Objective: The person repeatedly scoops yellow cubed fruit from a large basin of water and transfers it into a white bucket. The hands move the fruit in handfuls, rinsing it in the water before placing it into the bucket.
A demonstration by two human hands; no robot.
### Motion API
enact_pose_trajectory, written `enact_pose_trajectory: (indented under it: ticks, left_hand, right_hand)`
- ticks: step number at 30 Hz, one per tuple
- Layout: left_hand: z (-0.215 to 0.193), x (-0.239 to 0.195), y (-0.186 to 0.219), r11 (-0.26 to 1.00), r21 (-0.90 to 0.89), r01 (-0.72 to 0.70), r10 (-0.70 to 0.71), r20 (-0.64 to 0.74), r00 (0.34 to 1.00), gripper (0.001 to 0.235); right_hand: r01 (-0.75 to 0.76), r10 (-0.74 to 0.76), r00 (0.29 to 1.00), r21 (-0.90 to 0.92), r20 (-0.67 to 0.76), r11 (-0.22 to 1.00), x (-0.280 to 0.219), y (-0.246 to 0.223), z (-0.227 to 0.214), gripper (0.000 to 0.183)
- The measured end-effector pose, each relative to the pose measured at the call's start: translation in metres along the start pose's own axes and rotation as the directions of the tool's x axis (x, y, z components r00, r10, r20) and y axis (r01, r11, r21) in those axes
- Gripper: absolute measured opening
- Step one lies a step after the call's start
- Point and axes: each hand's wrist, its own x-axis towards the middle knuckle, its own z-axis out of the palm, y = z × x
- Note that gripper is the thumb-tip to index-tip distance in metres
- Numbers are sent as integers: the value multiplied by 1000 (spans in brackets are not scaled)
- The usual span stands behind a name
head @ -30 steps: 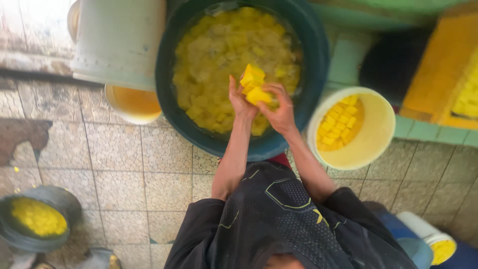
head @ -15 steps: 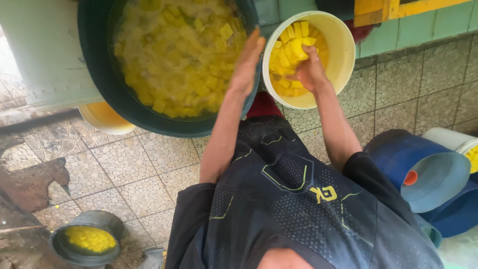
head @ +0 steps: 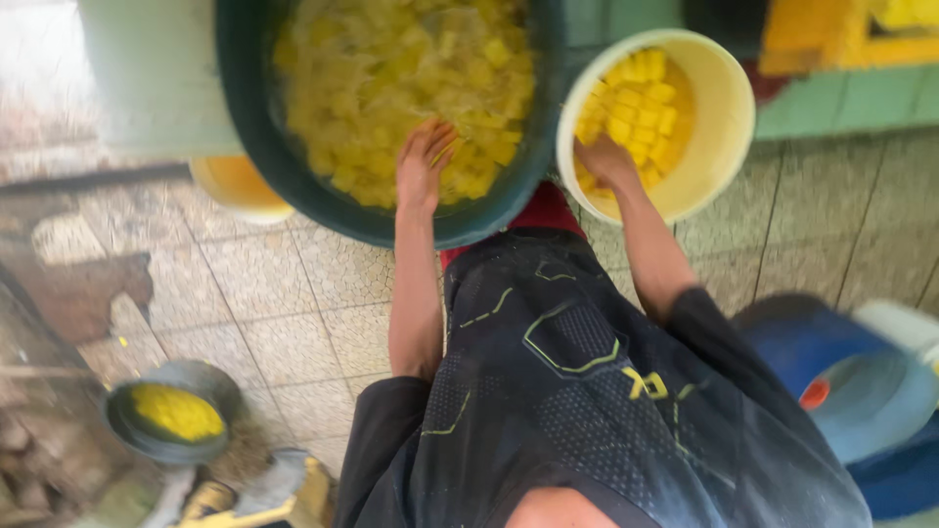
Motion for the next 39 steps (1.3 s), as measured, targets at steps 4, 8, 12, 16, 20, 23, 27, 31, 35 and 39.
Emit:
enact_pose_trajectory:
  ticks: [4, 8, 12, 16, 20, 23, 27, 31, 35, 39]
  left_hand:
    - [-101, 2, -13, 999, -9, 41, -41, -400, 916, 34]
    - [-146, 26, -40, 987, 153, 45, 37, -492, 870, 28]
    - [-146, 58, -64, 707, 706, -27, 299, -264, 917, 27]
    - [-135, 75, -91, 151, 988, -19, 192, -11, 981, 32]
    - [-125, 92, -113, -54, 991, -120, 77, 124, 989, 41]
    - [-122, 102, -128, -167, 974, -150, 98, 168, 981, 46]
    - [-127, 106, -147, -214, 970, -117, -389, 26, 921, 37]
    - [-126, 109, -155, -198, 961, -193, 191, 230, 954, 51]
    - [-128, 111, -143, -91, 988, -123, 142, 135, 981, 40]
    - [-124, 119, -127, 228, 957, 178, 45, -193, 980, 32]
  right_hand:
    - [99, -138, 985, 314, 103, 944, -21, 23, -1, 71]
    - [213, -256, 809, -142, -529, 967, -50, 10, -22, 54]
    - [802, -514, 500, 151, -697, 577, -63, -54, 9, 24]
    - [780, -680, 567, 36, -464, 625, -9, -129, 79, 33]
    - [641, -770, 579, -433, -268, 633, 82, -156, 136, 51]
    - [543, -696, 697, -506, -172, 670, 139, -151, 178, 70]
    - [419, -600, 796, -644, -79, 640, 188, -147, 216, 95]
    - [295, -379, 924, -530, -54, 795, 202, -152, 228, 85]
    - [253, -340, 939, -577, -47, 776, 197, -152, 228, 79]
    - [314, -474, 878, -669, -64, 673, 192, -151, 218, 82]
